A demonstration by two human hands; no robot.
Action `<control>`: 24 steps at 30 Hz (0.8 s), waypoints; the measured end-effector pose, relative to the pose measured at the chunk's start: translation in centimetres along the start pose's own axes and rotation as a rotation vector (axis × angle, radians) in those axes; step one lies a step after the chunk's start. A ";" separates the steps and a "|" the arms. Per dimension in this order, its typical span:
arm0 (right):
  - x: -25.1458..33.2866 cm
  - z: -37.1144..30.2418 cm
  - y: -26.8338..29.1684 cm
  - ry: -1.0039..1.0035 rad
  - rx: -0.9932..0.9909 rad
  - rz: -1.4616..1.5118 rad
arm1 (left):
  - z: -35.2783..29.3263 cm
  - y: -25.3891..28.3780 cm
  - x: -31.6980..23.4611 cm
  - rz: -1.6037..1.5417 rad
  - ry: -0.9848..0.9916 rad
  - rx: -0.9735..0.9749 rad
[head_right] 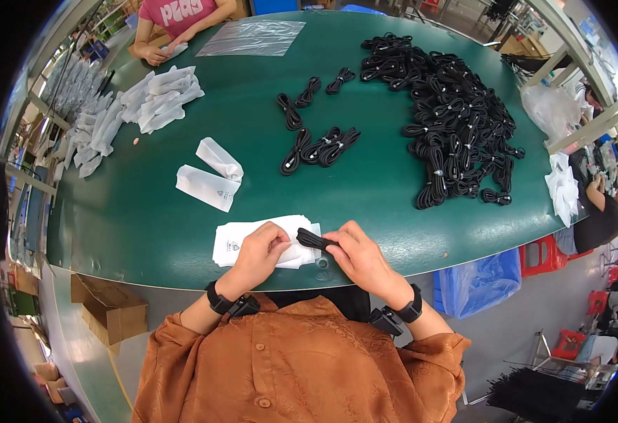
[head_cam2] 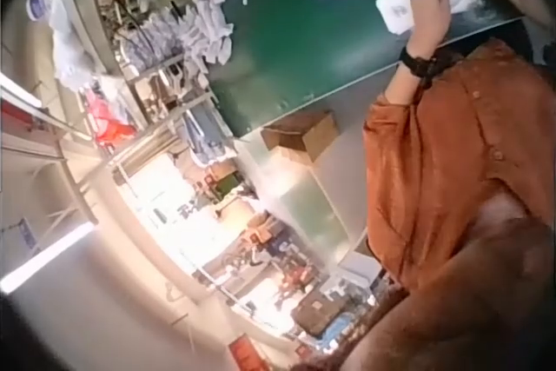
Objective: The person packages black cables by hand, picking up a cable from a pile, sliding it into a white plastic sleeve, and placing it onto a stack. After repeating this process, the person gathers the stack of sleeved cables and moves them to the side of the workbench.
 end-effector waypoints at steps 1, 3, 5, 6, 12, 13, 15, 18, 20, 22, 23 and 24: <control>0.2 -0.2 -0.1 0.027 0.011 -0.024 | 0.0 0.2 0.0 -0.030 0.012 -0.006; 0.4 -0.4 -0.1 0.083 0.031 -0.075 | 0.0 0.4 -0.1 -0.060 0.021 -0.013; 0.0 -0.3 -0.4 0.080 0.058 -0.033 | 0.0 0.5 -0.2 -0.094 0.030 0.023; -0.4 -0.2 -0.6 0.076 0.086 0.010 | 0.0 0.5 -0.2 -0.111 0.036 0.042; -2.9 -0.2 -2.4 -0.639 0.291 0.686 | 0.1 0.8 -1.5 0.038 -0.250 -0.007; -3.7 -0.4 -3.1 -0.628 0.271 0.865 | 0.2 1.1 -1.7 0.077 -0.276 -0.017; -4.2 -0.6 -4.0 -0.593 0.226 1.219 | 0.3 1.4 -1.9 0.118 -0.302 -0.028; -1.4 0.3 -3.2 -0.127 0.078 0.536 | 0.7 1.7 -1.8 0.086 -0.231 -0.058; 0.5 0.6 -2.6 0.099 0.006 0.190 | 0.8 2.0 -1.9 0.045 -0.200 -0.050; 1.1 1.3 -2.0 0.158 0.024 0.125 | 1.1 2.4 -1.9 -0.036 -0.142 -0.035; 1.2 1.6 -1.8 0.189 0.032 0.091 | 1.2 2.7 -2.1 -0.035 -0.143 -0.035; 1.2 1.9 -1.6 0.190 0.031 0.090 | 1.4 2.9 -2.3 -0.027 -0.157 -0.037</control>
Point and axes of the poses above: each hand's wrist, its own z-axis towards the middle knuckle, its own y-axis out of the back of the hand, x = y × z, the point moved 3 cm from there along z, towards the middle knuckle, and after that the axes turned 10 degrees about x, right-handed, at the moved point
